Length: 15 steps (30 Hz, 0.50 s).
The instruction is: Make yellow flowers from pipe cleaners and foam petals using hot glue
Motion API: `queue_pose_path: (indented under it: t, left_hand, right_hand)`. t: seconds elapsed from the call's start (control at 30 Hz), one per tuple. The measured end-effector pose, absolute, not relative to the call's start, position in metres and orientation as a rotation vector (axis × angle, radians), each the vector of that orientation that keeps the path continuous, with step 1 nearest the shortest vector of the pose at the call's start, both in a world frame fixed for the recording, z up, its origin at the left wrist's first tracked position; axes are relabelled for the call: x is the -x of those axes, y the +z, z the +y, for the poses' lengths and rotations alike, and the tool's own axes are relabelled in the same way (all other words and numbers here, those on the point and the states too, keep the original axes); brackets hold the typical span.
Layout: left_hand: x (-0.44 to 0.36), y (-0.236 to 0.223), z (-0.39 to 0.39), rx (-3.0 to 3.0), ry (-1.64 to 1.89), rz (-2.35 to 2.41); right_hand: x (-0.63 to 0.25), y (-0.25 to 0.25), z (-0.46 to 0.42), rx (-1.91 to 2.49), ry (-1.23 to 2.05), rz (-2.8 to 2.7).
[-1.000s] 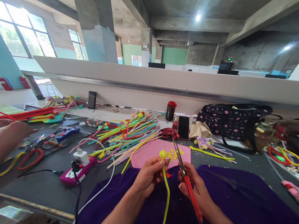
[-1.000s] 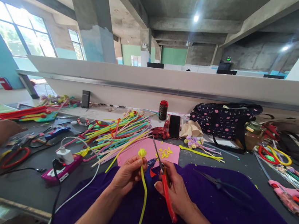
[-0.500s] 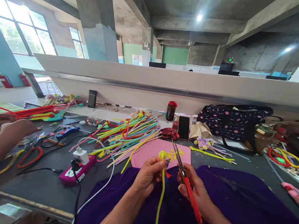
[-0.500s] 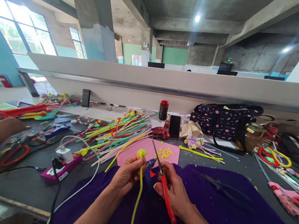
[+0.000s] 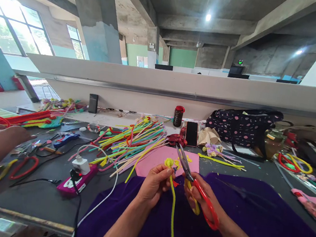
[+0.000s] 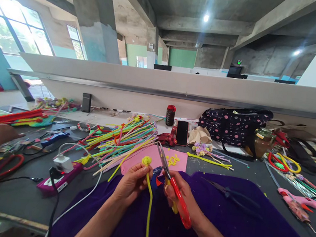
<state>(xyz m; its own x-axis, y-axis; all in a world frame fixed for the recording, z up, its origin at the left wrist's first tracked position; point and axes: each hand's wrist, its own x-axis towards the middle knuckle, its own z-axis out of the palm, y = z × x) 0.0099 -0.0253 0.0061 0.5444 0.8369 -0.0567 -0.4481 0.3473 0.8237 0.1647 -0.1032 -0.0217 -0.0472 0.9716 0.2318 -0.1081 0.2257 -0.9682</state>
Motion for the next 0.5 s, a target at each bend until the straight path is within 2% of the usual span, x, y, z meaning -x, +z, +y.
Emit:
queue_pose_path:
  t: [0.33,0.5]
  left_hand:
    - [-0.0085,0.0034,-0.0244,-0.874,0.851,0.525]
    - [-0.0085,0.0027,-0.0242,-0.886,0.820,0.501]
  right_hand:
    - [-0.1666,-0.0262,-0.0999,1.081,1.084,-1.259]
    - [-0.1676,-0.0279,-0.1029,1.145,0.895,-1.444]
